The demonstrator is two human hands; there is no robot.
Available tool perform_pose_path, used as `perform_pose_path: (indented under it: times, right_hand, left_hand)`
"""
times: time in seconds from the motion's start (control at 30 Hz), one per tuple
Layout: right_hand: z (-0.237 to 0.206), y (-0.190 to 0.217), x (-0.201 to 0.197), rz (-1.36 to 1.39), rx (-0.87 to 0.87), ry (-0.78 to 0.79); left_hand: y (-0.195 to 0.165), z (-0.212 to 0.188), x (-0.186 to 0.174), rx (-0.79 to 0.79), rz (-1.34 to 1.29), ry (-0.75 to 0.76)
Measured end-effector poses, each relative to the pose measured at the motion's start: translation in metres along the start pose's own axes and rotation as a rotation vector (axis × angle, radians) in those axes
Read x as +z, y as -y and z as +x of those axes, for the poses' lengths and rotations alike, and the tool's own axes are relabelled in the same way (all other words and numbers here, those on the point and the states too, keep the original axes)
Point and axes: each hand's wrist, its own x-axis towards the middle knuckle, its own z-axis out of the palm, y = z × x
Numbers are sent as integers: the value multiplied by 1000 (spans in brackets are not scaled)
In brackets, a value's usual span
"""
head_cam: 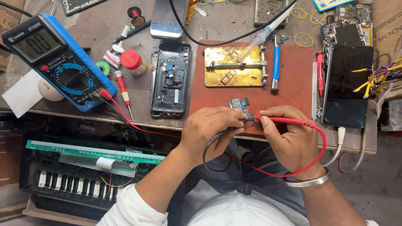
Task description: The person holds a disassembled phone motherboard on the workbench and probes its components with the red and black multimeter leads, repositioning the probes on different points of the board while reading the multimeter display. Disassembled phone bodies and repair tools surround the work area.
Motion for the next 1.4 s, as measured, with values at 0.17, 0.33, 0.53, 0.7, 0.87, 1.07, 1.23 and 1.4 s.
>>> perform_pose_path:
  times: [0.17, 0.33, 0.53, 0.7, 0.87, 1.07, 1.23, 1.4]
  right_hand:
    - [0, -1, 1, 16, 16, 4]
    - [0, 0, 0, 10, 0, -1]
    - [0, 1, -2, -2, -7, -4]
    - [0, 2, -4, -23, -20, 4]
    - [1, 3, -4, -26, -23, 7]
    - [1, 3, -4, -30, -24, 9]
    - [1, 3, -2, -26, -21, 1]
    - [1, 0, -2, -17, -39, 8]
  left_hand:
    - [0, 0, 0, -8, -4, 5]
    - [-1, 1, 0, 6, 13, -6]
    - [-4, 4, 1, -3, 4, -16]
    - [-6, 5, 1, -5, 27, -11]
    - [-6, 5, 1, -14, 36, -9]
    - [-6, 5, 1, -16, 43, -16]
    - [-6, 5, 1, -20, 45, -19]
    - [-6, 4, 1, -18, 50, -18]
